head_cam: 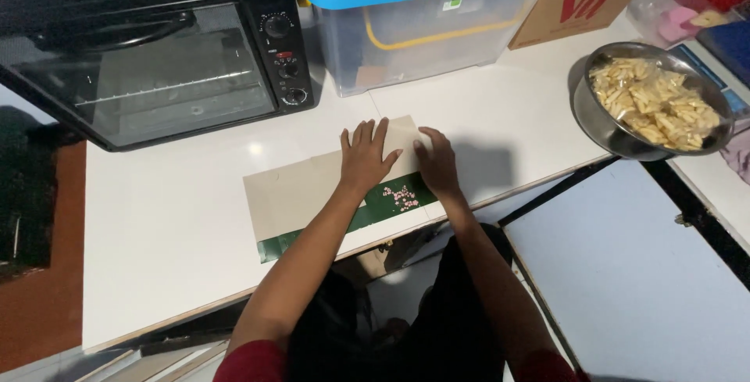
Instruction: Assembling a small cardboard box by folding flaps and tucking tabs from a flat sheet.
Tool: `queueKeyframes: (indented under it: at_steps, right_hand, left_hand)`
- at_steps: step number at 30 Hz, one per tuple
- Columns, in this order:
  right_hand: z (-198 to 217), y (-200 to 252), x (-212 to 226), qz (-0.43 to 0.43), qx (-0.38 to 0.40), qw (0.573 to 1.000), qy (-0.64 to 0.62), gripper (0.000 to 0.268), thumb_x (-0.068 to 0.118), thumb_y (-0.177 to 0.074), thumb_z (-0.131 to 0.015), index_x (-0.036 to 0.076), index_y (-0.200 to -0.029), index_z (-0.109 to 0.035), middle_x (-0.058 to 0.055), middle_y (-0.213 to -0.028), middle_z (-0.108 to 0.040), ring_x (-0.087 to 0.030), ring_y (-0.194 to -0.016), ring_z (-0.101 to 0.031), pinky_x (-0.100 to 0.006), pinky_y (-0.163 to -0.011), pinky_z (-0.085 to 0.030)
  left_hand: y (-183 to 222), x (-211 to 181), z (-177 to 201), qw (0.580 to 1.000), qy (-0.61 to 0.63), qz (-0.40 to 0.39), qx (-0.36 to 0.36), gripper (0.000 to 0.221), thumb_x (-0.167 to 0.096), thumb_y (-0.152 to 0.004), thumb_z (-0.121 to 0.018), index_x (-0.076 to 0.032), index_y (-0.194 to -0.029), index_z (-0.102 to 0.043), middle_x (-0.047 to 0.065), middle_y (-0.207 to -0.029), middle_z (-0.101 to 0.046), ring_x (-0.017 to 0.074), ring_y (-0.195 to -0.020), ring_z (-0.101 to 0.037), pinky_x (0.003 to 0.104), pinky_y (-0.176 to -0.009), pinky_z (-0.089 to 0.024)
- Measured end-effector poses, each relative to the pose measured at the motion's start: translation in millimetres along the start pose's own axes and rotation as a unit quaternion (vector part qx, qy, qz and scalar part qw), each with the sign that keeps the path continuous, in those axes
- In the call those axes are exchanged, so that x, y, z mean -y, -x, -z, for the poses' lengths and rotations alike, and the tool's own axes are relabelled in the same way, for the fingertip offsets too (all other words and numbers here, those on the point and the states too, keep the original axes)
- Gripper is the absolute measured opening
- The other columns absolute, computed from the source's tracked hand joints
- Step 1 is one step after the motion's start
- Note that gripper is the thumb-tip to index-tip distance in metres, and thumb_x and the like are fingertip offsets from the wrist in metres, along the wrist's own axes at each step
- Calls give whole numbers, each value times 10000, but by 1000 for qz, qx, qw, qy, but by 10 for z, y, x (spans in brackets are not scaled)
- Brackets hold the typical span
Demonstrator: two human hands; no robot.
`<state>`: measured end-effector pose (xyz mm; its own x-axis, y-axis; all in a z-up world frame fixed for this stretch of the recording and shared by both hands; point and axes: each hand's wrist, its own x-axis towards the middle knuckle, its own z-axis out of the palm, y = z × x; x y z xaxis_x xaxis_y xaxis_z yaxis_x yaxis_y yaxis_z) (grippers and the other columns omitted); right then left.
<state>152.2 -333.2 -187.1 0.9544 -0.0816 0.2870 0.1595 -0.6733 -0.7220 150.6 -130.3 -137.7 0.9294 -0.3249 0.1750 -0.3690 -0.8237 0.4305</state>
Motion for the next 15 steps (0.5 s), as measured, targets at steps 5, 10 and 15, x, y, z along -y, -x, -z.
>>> queueKeyframes:
  at_steps: [5,10,15]
  right_hand:
    - [-266,-269,-76,118,-64,971,199,635,663,-1032,-403,165,-1387,-576,-68,-1219,-603,-289,-1144,-636,-470,-981,-498]
    - [-531,-440,-165,159,-111,944,267,602,574,-1067,-419,149,-1480,-528,-109,-1278,-613,-333,-1176,-614,-486,-862,-552]
    - [-540,-527,-345,253,-96,917,292,457,366,-911,-752,294,-1342,-618,-2,-1244,-583,-278,-1110,-613,-451,-854,-529]
  left_hand:
    - [-87,128,-32,998,40,-15,-36,748,-457,-946,-690,-186,-1557,-355,135,-1386,-476,305,-1381,-379,597,-1157,-194]
    - [-87,66,41,993,75,-37,-83,751,-252,-884,-796,-215,-1514,-388,57,-1246,-440,277,-1265,-376,559,-1103,-213]
    - [-4,40,198,978,67,-85,-176,555,-29,-904,-702,-184,-1415,-553,29,-1153,-585,212,-1122,-540,408,-986,-339]
